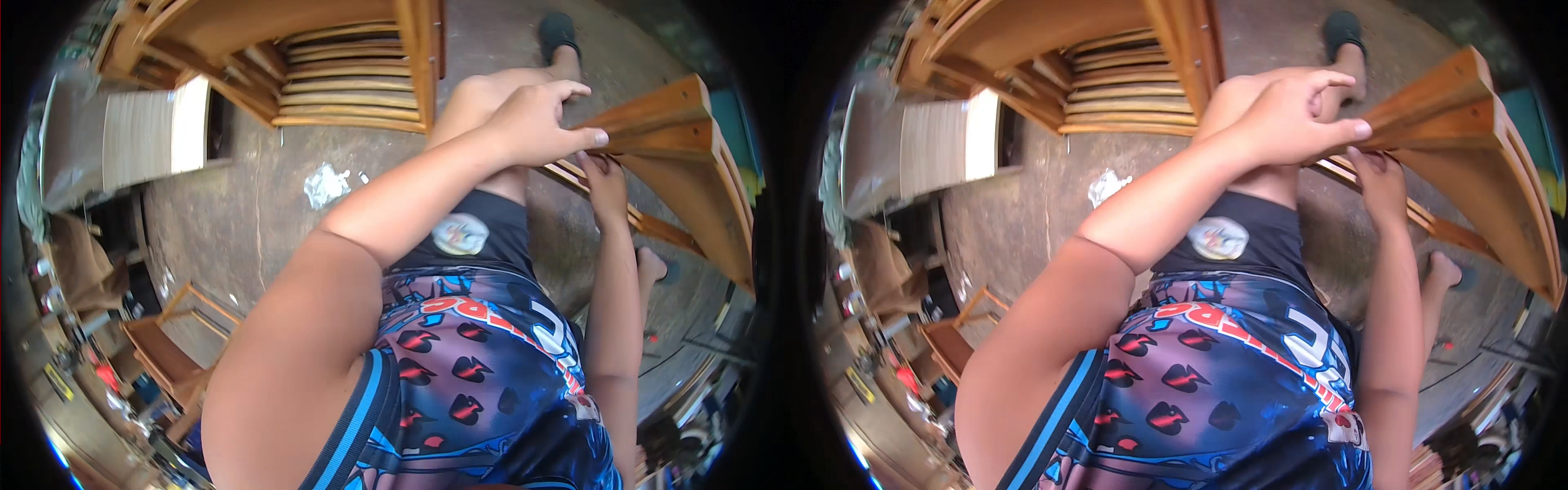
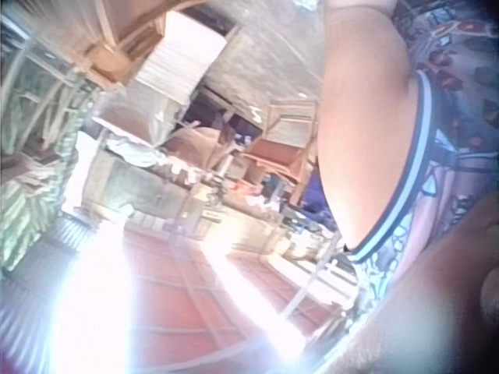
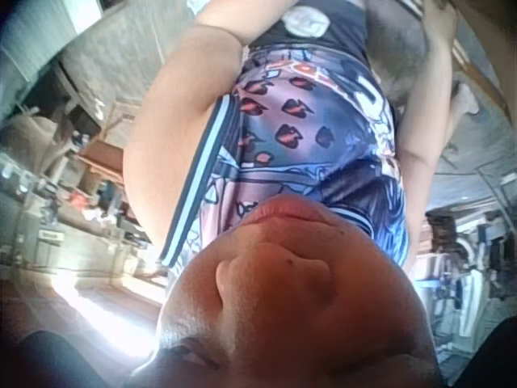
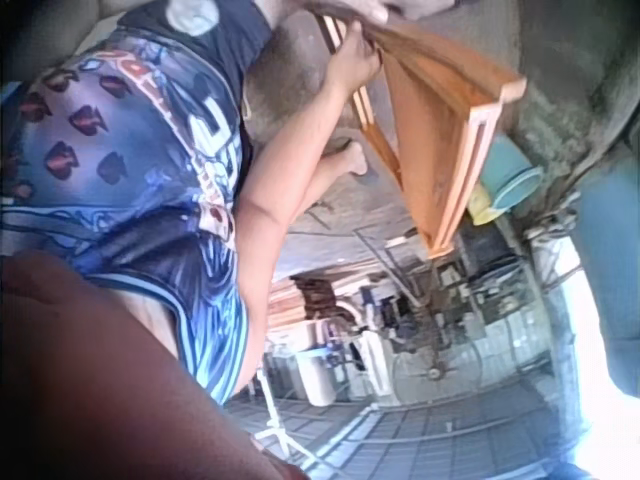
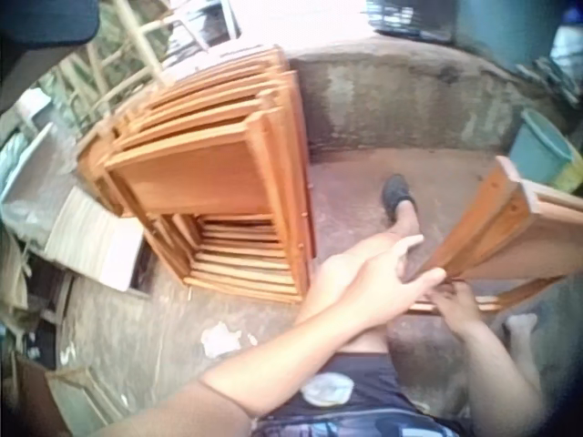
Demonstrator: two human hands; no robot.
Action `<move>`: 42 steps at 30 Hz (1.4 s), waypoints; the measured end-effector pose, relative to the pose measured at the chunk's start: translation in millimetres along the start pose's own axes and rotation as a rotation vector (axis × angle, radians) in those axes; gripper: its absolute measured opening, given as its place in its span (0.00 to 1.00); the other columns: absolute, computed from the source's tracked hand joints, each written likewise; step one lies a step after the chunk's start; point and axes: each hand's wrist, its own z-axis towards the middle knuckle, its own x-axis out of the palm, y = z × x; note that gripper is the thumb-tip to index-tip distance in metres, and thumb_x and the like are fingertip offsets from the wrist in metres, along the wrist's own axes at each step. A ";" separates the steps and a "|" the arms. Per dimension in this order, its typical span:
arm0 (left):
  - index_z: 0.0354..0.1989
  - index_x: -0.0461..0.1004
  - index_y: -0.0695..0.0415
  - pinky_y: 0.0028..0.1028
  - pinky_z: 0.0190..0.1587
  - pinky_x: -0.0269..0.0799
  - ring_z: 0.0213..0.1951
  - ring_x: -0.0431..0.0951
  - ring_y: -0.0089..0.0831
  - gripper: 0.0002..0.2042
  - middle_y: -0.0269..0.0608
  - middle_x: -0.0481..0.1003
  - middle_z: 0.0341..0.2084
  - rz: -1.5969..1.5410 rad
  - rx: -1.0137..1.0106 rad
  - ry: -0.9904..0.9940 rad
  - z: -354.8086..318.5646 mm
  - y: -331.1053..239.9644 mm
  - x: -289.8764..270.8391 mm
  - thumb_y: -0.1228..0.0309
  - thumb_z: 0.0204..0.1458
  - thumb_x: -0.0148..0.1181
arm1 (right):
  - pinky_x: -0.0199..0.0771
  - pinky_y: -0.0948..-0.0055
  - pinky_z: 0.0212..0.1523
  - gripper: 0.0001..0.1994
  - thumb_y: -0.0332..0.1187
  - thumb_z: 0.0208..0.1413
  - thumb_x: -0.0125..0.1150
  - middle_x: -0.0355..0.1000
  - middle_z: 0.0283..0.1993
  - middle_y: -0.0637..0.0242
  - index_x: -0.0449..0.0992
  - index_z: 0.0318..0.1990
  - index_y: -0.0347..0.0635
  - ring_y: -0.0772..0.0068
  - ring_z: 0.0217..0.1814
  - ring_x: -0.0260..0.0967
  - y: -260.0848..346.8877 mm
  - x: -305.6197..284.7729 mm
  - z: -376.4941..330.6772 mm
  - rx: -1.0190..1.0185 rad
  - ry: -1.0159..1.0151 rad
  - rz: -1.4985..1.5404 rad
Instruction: Assembling a wooden chair frame using bolts and a wrench.
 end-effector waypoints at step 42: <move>0.39 0.80 0.55 0.35 0.35 0.73 0.28 0.78 0.34 0.17 0.40 0.79 0.24 0.253 -0.946 -0.014 -348.1 198.9 -155.4 0.53 0.56 0.59 | 0.71 0.70 0.46 0.30 0.47 0.55 0.65 0.70 0.54 0.61 0.66 0.60 0.38 0.70 0.49 0.68 8.1 32.3 -9.4 0.103 -0.101 -0.173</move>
